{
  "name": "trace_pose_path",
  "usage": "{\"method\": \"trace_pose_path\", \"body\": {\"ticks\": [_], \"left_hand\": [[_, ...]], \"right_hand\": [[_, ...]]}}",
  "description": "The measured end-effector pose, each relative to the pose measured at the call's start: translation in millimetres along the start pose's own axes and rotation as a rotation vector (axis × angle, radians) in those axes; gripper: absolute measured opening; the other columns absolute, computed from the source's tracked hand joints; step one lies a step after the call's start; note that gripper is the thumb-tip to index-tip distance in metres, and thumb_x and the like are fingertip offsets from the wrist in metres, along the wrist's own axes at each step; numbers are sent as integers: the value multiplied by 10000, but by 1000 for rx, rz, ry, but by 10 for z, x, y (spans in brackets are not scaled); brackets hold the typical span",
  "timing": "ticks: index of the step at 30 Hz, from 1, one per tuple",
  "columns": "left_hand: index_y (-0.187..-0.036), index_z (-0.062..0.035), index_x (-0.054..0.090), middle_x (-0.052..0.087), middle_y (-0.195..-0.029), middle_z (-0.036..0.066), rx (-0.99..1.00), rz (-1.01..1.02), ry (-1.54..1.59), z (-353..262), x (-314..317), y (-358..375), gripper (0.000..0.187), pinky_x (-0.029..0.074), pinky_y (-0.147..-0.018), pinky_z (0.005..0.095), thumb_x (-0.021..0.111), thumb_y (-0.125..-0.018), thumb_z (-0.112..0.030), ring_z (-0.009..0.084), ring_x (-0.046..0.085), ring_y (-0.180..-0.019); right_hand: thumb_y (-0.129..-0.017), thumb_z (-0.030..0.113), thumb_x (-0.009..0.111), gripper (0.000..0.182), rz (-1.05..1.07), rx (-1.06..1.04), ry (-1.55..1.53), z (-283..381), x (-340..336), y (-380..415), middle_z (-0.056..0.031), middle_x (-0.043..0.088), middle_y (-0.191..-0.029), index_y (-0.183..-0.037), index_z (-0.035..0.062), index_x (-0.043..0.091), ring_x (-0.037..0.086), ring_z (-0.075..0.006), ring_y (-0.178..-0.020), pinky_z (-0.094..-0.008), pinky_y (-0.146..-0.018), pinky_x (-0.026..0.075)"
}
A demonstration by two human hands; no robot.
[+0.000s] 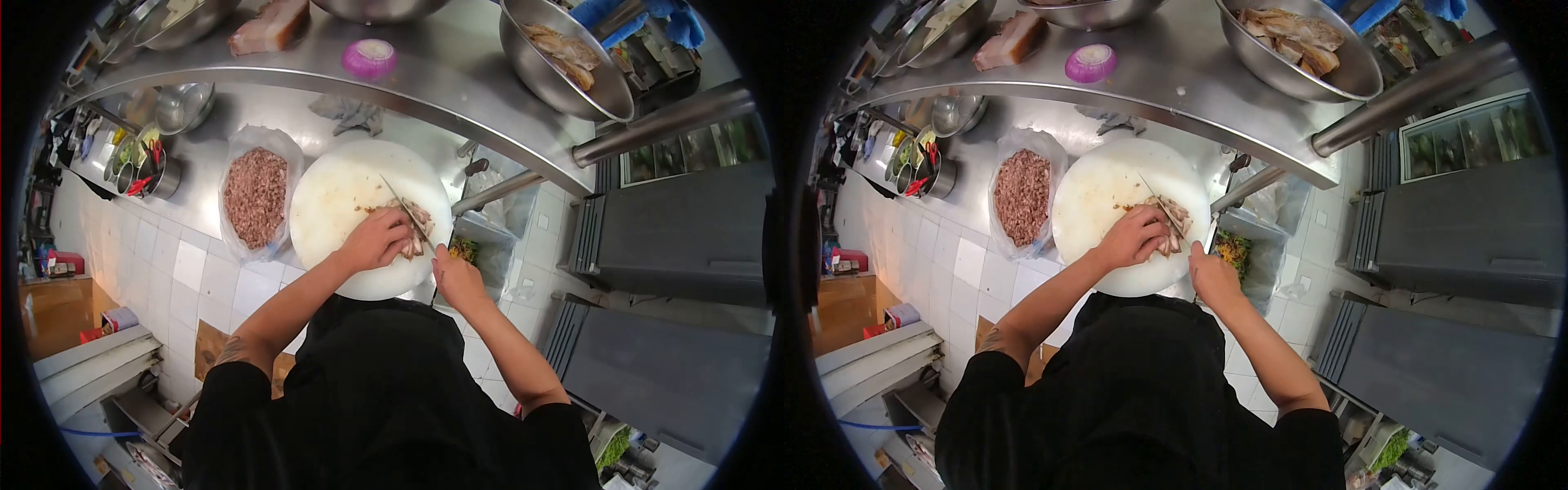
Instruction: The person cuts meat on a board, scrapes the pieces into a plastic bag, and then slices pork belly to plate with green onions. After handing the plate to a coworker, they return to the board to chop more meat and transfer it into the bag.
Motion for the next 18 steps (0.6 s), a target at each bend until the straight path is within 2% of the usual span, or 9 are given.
{"method": "trace_pose_path", "body": {"ticks": [4,10,13,15,18], "left_hand": [[-1123,-52,739,636,-1304,159,-87,-120,66,-33,-43,81,203,537,-1062,478,805,-933,-83,393,626,-1234],[-1142,-11,709,630,-1308,176,-93,-15,27,57,-6,78,204,524,-1072,491,771,-959,-79,410,613,-1246],[-1153,-4,701,629,-1311,178,-89,-24,35,69,16,92,218,517,-1082,493,762,-956,-75,414,611,-1248],[-1157,-7,699,629,-1314,177,-82,-21,13,84,29,131,228,517,-1084,492,768,-952,-78,412,612,-1248],[-1154,-13,693,628,-1321,176,-71,-43,14,55,16,111,232,516,-1085,492,775,-948,-81,413,612,-1247]], "right_hand": [[-1128,246,580,222,-68,-80,-49,-43,-41,20,-256,740,-817,-1155,31,533,737,-500,-741,-642,-676,571],[-1121,226,592,201,-29,-14,-10,195,-348,321,-252,739,-814,-1149,35,536,747,-490,-771,-628,-705,580],[-1120,224,593,199,41,50,-9,252,-414,343,-252,743,-813,-1152,37,535,753,-488,-791,-623,-714,580],[-1119,224,595,199,29,48,-28,152,-28,154,-254,745,-812,-1155,38,533,756,-488,-795,-628,-715,579],[-1134,243,578,211,23,28,-33,87,31,-91,-266,750,-839,-1159,41,522,747,-514,-826,-646,-738,569]]}}
Point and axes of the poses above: each hand's wrist, its own y-axis away from the middle knuckle, its own x-axis out of the palm, z = x × y, the point moved 2 cm from there along -y, towards the middle knuckle
